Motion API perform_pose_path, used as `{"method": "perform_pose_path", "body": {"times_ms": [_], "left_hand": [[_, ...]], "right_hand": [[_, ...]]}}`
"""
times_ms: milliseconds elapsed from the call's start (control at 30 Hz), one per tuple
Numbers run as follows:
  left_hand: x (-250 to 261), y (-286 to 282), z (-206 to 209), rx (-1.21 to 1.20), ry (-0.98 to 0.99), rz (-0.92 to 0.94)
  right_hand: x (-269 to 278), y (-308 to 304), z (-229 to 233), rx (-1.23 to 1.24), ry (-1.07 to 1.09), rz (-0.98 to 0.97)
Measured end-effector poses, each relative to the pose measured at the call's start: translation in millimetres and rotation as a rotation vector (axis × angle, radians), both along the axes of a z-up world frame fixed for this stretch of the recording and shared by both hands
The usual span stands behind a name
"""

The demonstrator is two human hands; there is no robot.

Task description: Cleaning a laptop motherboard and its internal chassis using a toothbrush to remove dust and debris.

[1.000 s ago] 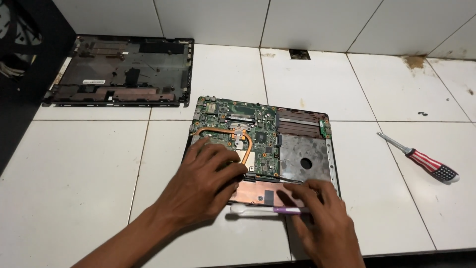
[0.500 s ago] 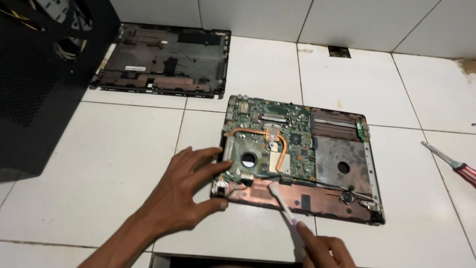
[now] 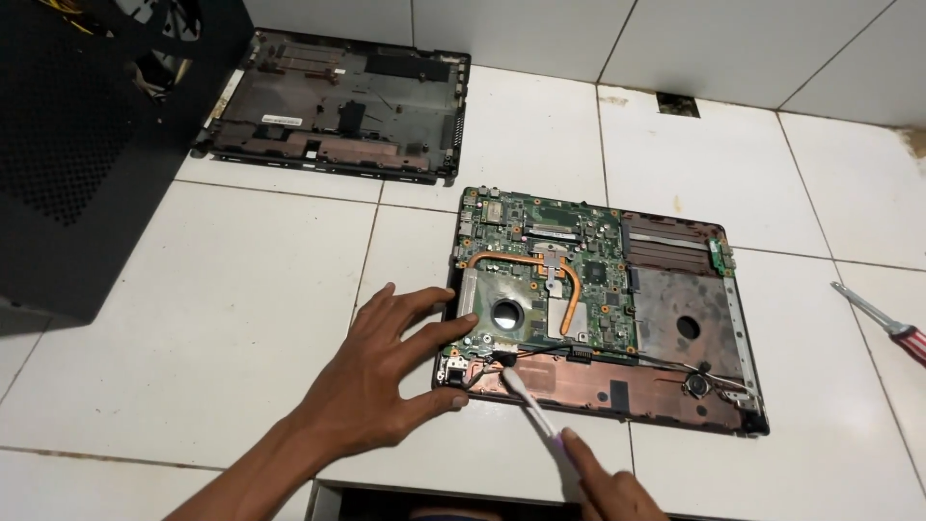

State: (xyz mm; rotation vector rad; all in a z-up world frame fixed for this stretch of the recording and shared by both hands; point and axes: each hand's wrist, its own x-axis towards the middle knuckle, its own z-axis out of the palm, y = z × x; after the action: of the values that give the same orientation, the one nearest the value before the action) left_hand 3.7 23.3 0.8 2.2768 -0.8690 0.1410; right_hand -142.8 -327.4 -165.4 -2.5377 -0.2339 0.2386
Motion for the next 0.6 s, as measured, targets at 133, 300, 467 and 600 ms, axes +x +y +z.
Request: {"method": "perform_pose_path", "body": {"times_ms": [133,300,467,600], "left_hand": [[-2.3,1.3,-0.1,-0.009,-0.035,-0.011],[-3.9,-0.6,0.7,0.034,-0.034,0.009],[-7.8,-5.2,-2.6,0.082,-0.063,0.016],[-10.2,-6.7,-8.4,0.135,-0.090,0.021]], "right_hand": [[22.9,4.4,-44.7,-0.119,0.914,-0.310],[-21.7,-51.7,11.9,-0.230,0.073,-0.284],[-65.5,-136.7,-114.8,-0.181,0.377,-0.155],[-84.9,-146.8,1.0,-0.110,0.022,-0.425]]}}
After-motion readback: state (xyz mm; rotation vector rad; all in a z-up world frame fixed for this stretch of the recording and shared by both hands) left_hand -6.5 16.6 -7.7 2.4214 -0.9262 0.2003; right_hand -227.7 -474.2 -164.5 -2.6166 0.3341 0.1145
